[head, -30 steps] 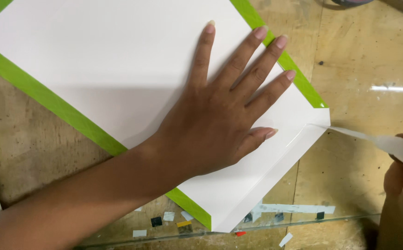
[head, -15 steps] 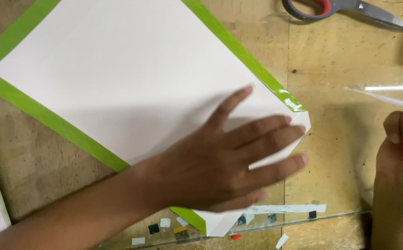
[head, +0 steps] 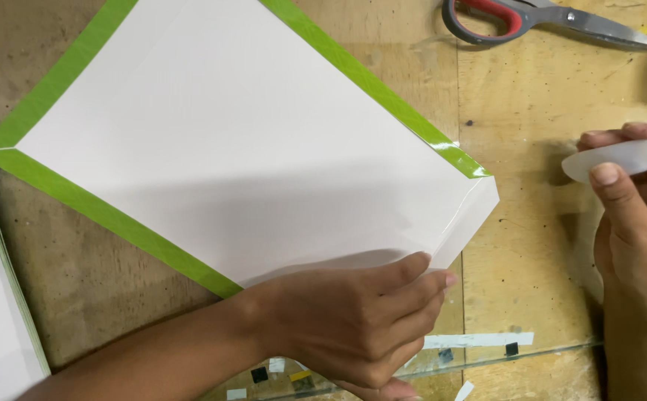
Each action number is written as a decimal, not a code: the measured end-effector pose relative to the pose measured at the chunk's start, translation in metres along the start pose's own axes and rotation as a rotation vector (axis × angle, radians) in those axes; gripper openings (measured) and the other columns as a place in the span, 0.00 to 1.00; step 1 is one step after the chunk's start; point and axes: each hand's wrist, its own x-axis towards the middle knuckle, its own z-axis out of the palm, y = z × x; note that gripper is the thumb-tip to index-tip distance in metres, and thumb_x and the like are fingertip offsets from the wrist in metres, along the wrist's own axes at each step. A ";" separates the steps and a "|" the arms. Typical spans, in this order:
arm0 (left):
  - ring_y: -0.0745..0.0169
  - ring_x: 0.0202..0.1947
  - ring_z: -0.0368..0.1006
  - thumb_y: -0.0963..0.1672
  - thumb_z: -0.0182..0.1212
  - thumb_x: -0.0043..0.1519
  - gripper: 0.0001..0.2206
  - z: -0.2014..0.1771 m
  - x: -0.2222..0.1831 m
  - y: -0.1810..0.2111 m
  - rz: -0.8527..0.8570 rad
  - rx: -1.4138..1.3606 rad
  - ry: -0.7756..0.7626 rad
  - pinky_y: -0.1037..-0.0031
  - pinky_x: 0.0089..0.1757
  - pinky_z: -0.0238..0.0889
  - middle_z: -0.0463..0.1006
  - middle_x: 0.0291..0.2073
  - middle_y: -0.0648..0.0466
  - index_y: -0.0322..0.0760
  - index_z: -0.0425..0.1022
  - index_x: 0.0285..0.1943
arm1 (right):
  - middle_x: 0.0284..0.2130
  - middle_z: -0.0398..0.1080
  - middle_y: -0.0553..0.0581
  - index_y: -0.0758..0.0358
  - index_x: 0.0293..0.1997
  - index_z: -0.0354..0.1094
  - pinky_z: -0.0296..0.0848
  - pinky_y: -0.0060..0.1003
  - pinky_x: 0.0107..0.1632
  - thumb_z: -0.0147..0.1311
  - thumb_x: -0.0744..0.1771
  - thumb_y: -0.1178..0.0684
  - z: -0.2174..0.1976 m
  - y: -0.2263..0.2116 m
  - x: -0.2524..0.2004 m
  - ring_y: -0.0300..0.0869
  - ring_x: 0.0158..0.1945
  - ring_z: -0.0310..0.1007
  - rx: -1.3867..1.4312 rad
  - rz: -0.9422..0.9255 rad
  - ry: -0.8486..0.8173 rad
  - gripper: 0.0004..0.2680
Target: The person applies glue to the edges of paper sheets and folds them to form boxes, using scissors to trim excess material.
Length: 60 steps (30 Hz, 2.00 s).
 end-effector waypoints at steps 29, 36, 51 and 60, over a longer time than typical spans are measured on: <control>0.42 0.62 0.75 0.62 0.56 0.64 0.30 -0.020 -0.007 0.011 -0.191 0.105 -0.124 0.61 0.70 0.61 0.77 0.57 0.44 0.36 0.82 0.53 | 0.72 0.52 0.68 0.62 0.71 0.57 0.47 0.62 0.78 0.37 0.75 0.54 0.107 -0.061 -0.018 0.61 0.78 0.46 -0.816 -0.815 -0.452 0.15; 0.27 0.54 0.74 0.52 0.42 0.71 0.27 -0.025 -0.006 -0.004 -0.310 -0.360 0.043 0.48 0.65 0.63 0.76 0.52 0.32 0.21 0.77 0.53 | 0.75 0.46 0.69 0.53 0.78 0.47 0.26 0.69 0.73 0.42 0.76 0.51 0.112 -0.055 -0.002 0.57 0.78 0.32 -0.991 -0.861 -0.566 0.18; 0.34 0.58 0.78 0.59 0.31 0.75 0.36 -0.036 -0.027 -0.045 -0.974 -1.961 0.816 0.50 0.68 0.65 0.79 0.54 0.32 0.26 0.66 0.73 | 0.72 0.56 0.81 0.80 0.70 0.61 0.42 0.70 0.77 0.40 0.74 0.57 0.108 -0.058 -0.011 0.72 0.78 0.46 -0.765 -0.883 -0.480 0.17; 0.33 0.59 0.75 0.61 0.31 0.75 0.38 -0.037 -0.030 -0.048 -0.939 -2.076 0.903 0.49 0.67 0.64 0.76 0.58 0.28 0.27 0.62 0.78 | 0.71 0.60 0.81 0.81 0.69 0.62 0.51 0.74 0.77 0.40 0.74 0.60 0.105 -0.064 -0.017 0.74 0.78 0.52 -0.764 -0.865 -0.448 0.16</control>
